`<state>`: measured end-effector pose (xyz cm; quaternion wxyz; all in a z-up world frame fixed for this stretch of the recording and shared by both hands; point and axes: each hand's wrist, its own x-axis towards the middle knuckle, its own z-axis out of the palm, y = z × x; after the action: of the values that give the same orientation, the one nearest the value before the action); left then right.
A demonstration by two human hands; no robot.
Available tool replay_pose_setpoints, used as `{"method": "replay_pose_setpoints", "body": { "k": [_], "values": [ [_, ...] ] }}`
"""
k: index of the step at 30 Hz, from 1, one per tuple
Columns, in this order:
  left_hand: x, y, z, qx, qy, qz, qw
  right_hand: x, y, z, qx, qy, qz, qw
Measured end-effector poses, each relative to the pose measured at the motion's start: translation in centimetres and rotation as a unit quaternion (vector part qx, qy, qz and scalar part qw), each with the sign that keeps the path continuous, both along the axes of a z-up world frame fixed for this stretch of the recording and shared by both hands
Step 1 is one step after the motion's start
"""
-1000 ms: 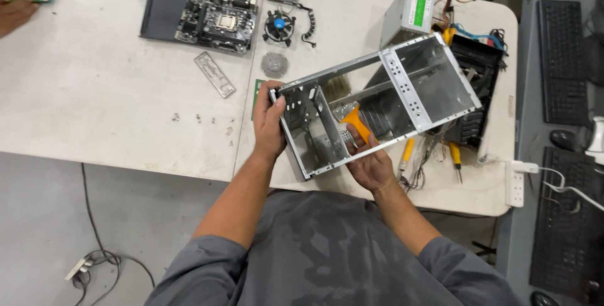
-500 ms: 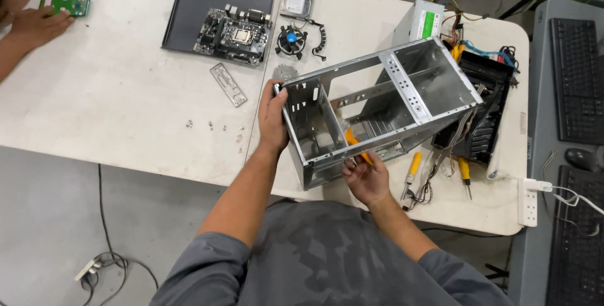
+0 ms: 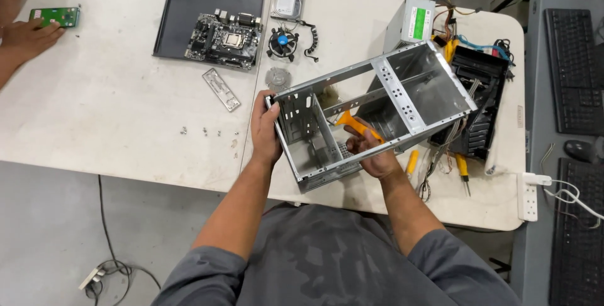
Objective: The person is cleaning the interior of a computer case and its side panel using a brush to remove dust.
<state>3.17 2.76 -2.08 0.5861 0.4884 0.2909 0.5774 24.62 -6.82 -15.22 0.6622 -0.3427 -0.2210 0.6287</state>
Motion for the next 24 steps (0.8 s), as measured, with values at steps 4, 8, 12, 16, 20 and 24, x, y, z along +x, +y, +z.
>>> {"method": "replay_pose_setpoints", "body": {
  "k": [4,8,12,16,20,24],
  "values": [
    [0.4,0.1,0.3,-0.002,0.0,0.004,1.0,0.1,-0.7,-0.4,-0.04,0.007,-0.012,0.999],
    [0.5,0.4,0.5,0.002,-0.03,0.014,0.999,0.8,-3.6,-1.9,-0.116,-0.183,-0.045,0.975],
    [0.5,1.1,-0.7,-0.005,-0.034,0.013,0.999,-2.4,-5.9,6.1,-0.035,-0.354,0.0,0.935],
    [0.7,1.9,-0.5,-0.009,-0.048,0.007,0.999,-5.3,-4.8,0.4,-0.014,-0.313,-0.001,0.949],
    [0.6,2.5,0.6,-0.035,-0.029,0.016,0.999,-7.7,-3.3,-1.1,-0.066,-0.01,-0.054,0.996],
    [0.8,2.3,1.2,-0.068,-0.03,0.018,0.997,-7.7,-2.3,-6.0,-0.075,0.16,-0.02,0.984]
  ]
}}
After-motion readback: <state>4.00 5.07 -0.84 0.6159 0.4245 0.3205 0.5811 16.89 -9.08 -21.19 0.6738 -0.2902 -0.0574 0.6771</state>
